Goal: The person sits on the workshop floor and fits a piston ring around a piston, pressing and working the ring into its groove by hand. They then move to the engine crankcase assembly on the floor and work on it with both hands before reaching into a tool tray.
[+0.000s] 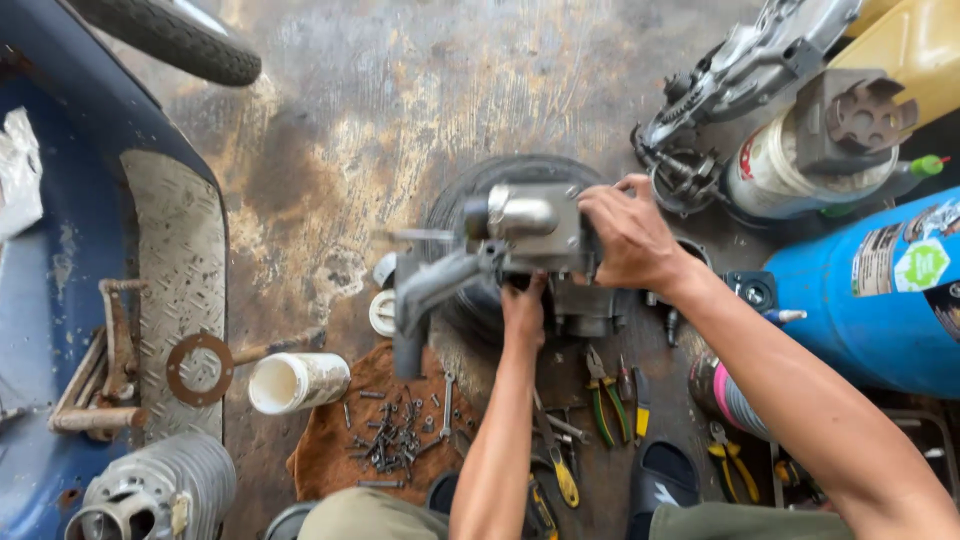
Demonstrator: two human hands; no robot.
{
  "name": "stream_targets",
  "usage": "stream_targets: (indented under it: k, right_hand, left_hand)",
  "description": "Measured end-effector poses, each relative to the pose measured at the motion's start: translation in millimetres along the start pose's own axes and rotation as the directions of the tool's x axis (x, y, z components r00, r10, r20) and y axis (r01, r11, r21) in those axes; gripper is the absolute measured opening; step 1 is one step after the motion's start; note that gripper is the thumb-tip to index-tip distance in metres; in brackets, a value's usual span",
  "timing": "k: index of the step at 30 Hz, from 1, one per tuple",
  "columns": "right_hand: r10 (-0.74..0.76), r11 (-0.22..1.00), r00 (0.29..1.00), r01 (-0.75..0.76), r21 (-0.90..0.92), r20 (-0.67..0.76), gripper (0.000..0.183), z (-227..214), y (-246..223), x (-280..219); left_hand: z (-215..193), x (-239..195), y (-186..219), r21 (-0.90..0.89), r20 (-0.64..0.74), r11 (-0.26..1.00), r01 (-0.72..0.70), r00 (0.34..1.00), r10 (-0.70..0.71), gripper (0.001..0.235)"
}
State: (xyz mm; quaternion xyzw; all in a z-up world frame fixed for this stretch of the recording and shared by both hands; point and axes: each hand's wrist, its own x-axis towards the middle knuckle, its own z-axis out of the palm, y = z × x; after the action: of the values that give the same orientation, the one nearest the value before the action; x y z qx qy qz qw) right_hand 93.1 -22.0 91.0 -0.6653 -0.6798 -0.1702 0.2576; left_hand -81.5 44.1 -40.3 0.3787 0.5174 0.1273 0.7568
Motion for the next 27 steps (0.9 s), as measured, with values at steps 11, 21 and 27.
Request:
stream_targets:
  k: [11, 21, 27]
  right_hand:
    - [0.392, 0.847, 0.831, -0.494, -0.197, -0.396, 0.047, -41.8, -108.5, 20.1]
    - [0.460, 0.771, 0.794, -0.579, -0.263, -0.397, 0.056, -39.1, -153.3, 23.9]
    - [0.374, 0.797, 0.844, -0.504, -0.332, -0.384, 0.069, -18.9, -148.6, -3.6]
  left_hand:
    - [-31.8, 51.5, 44.8, 0.444, 0.315, 0.841, -0.309, 0.932, 0.177, 0.061]
    - [-44.1, 105.8, 9.2, 0.404, 0.529, 0.875, -0.268, 0.848, 0.016, 0.049]
    - [-53.8, 59.1, 41.8, 0.620, 0.474, 0.675, -0.399, 0.877, 0.083, 0.040]
